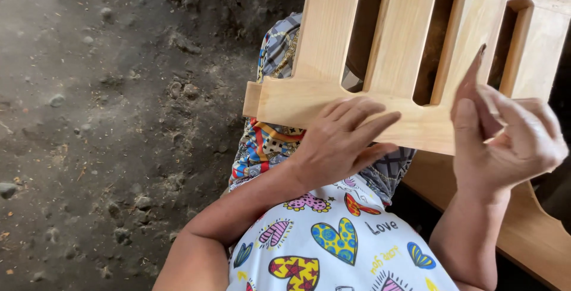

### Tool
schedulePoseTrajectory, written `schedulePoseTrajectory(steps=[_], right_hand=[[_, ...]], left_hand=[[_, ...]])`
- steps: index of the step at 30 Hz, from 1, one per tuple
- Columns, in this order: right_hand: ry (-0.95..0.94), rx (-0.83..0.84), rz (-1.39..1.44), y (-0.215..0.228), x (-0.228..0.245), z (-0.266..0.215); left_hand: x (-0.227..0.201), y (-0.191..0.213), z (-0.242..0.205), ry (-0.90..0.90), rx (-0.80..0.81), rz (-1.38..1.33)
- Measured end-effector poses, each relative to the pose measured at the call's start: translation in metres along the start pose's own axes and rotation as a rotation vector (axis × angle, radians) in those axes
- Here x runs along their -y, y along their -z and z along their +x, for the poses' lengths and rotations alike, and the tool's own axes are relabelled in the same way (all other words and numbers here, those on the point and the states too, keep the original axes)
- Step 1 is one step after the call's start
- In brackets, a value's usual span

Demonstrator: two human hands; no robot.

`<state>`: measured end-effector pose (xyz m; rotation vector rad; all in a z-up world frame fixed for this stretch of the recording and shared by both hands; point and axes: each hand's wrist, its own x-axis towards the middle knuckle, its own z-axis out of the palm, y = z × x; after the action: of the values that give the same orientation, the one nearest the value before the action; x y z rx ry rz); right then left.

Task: Sanding a wooden furniture component using sandpaper

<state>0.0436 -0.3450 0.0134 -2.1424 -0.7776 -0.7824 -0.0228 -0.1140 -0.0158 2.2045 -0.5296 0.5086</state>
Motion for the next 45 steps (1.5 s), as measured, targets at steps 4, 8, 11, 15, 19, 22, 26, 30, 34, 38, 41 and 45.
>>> schedulePoseTrajectory(steps=[4, 8, 11, 15, 19, 22, 26, 30, 34, 38, 41, 45], right_hand=[[0.021, 0.164, -0.083, -0.011, 0.003, -0.001], [0.059, 0.392, -0.102, -0.039, 0.008, 0.003], [0.077, 0.522, -0.015, -0.058, 0.003, 0.008], [0.118, 0.629, -0.045, -0.068, -0.019, 0.011], [0.095, 0.555, 0.024, -0.094, -0.057, 0.04], [0.103, 0.5, -0.056, -0.109, -0.076, 0.061], [0.119, 0.545, 0.007, -0.097, -0.066, 0.056], [0.068, 0.701, 0.025, -0.072, -0.01, 0.031], [0.182, 0.709, -0.094, -0.06, -0.013, 0.016], [0.19, 0.699, -0.176, -0.08, -0.024, 0.041], [0.285, 0.623, -0.166, -0.102, -0.047, 0.075], [0.355, 0.583, -0.319, -0.116, -0.069, 0.092]], left_hand=[[0.01, 0.005, -0.007, 0.008, -0.004, 0.04], [0.013, -0.002, -0.012, -0.029, 0.203, 0.243], [0.016, -0.002, -0.008, -0.068, 0.181, 0.323], [0.019, -0.008, -0.014, -0.062, 0.112, 0.245], [0.017, -0.004, -0.006, -0.072, 0.068, 0.257], [0.017, -0.003, -0.004, -0.088, 0.019, 0.259], [0.017, -0.007, -0.011, -0.069, 0.051, 0.278], [0.022, -0.017, -0.019, -0.082, 0.086, 0.309], [0.021, -0.015, -0.015, -0.075, 0.038, 0.264], [0.021, -0.015, -0.014, -0.077, 0.045, 0.268], [0.017, -0.013, -0.012, -0.071, 0.022, 0.29], [0.015, -0.009, -0.009, -0.052, -0.023, 0.246]])
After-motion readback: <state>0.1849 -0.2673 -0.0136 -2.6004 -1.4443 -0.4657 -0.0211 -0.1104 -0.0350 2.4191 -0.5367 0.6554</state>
